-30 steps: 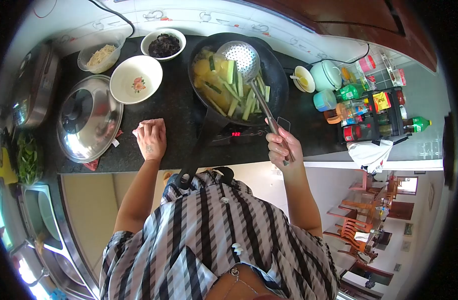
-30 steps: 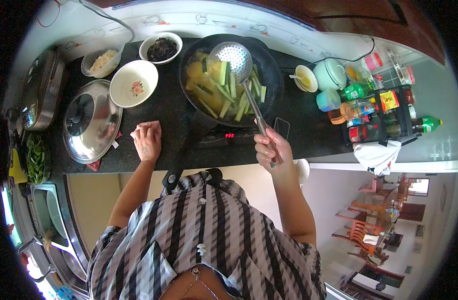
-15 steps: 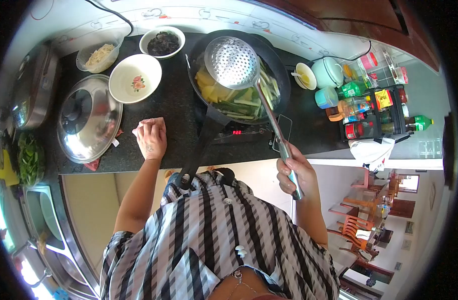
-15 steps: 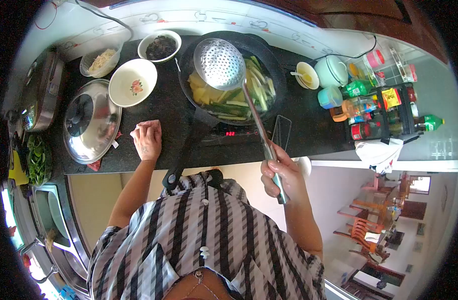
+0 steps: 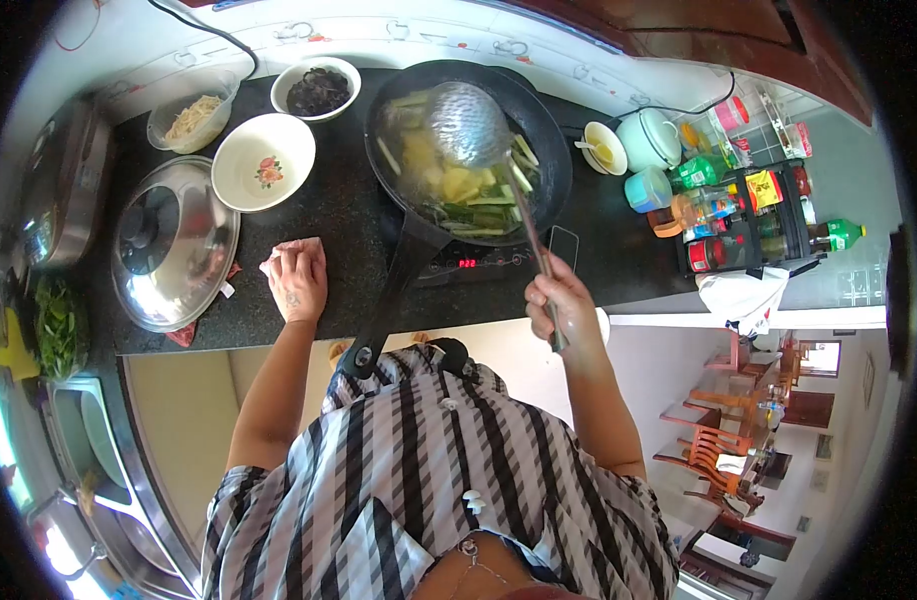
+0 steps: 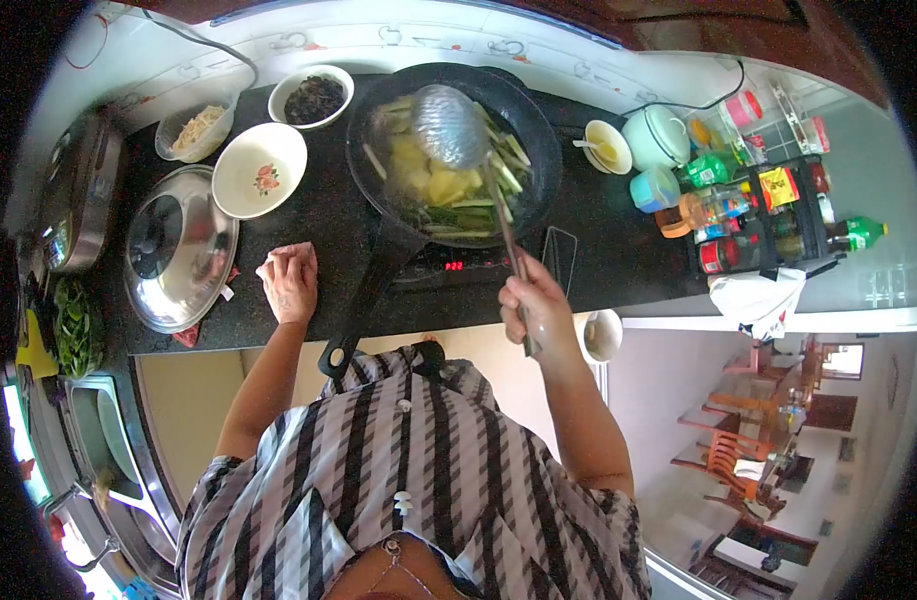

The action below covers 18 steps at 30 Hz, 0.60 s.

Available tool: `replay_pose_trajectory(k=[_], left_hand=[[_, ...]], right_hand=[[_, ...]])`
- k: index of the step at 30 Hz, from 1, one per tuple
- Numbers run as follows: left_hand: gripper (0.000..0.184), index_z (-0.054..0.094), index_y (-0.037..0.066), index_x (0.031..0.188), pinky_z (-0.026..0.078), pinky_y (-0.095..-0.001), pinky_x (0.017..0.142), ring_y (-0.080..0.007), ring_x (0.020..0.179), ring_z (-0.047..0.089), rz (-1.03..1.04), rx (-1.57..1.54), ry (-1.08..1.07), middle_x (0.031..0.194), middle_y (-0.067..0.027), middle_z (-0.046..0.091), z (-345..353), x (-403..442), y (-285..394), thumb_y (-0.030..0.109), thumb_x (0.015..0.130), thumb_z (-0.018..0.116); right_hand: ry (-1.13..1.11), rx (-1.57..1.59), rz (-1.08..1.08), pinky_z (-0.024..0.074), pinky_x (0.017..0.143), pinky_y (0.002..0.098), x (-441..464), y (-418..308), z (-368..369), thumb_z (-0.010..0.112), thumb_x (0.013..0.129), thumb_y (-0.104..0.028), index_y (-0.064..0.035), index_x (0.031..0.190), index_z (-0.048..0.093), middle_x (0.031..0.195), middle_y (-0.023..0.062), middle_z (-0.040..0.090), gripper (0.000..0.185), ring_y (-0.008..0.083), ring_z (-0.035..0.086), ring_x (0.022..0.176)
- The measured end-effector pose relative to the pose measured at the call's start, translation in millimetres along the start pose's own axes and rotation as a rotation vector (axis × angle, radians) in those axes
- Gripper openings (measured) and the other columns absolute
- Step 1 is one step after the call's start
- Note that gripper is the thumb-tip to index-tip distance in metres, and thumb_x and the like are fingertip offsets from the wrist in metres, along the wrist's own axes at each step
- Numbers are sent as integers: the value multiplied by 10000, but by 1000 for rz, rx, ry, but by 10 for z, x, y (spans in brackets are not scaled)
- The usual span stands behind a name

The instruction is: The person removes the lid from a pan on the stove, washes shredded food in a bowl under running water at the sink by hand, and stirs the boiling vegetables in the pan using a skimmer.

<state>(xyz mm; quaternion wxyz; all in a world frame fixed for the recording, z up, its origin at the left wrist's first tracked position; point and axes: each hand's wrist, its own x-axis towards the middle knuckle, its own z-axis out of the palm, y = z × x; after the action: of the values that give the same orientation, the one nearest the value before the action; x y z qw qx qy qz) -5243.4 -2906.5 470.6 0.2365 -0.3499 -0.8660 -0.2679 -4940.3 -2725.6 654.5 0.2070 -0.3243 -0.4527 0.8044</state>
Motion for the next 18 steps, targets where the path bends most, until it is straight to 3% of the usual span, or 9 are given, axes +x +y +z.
replay_pose_trajectory(k=[7,13,18], left_hand=[[196,607,58,906,399,-468,894,-369,1013,491,13,2,-21,1042,-142,549,-71,25,24,191,763,608],[218,596,76,941,401,-470,884,-375,1015,476,130,-62,-32,1079,-145,524,-152,34,-42,202,763,614],[236,599,76,951,395,-469,899,-375,1040,475,85,-7,-65,1106,-157,510,-166,22,-18,211,759,620]], right_hand=[[148,-402,-322,309,327,223,440,-325,-585,495,876,-94,-77,1394,329,688,13,488,544,72,401,387],[88,-139,-115,318,333,192,481,-438,-801,451,937,-147,-176,1327,421,688,-3,463,392,63,409,413],[-118,290,58,326,338,207,278,-303,-784,440,940,-160,-157,1217,488,692,1,477,281,91,419,432]])
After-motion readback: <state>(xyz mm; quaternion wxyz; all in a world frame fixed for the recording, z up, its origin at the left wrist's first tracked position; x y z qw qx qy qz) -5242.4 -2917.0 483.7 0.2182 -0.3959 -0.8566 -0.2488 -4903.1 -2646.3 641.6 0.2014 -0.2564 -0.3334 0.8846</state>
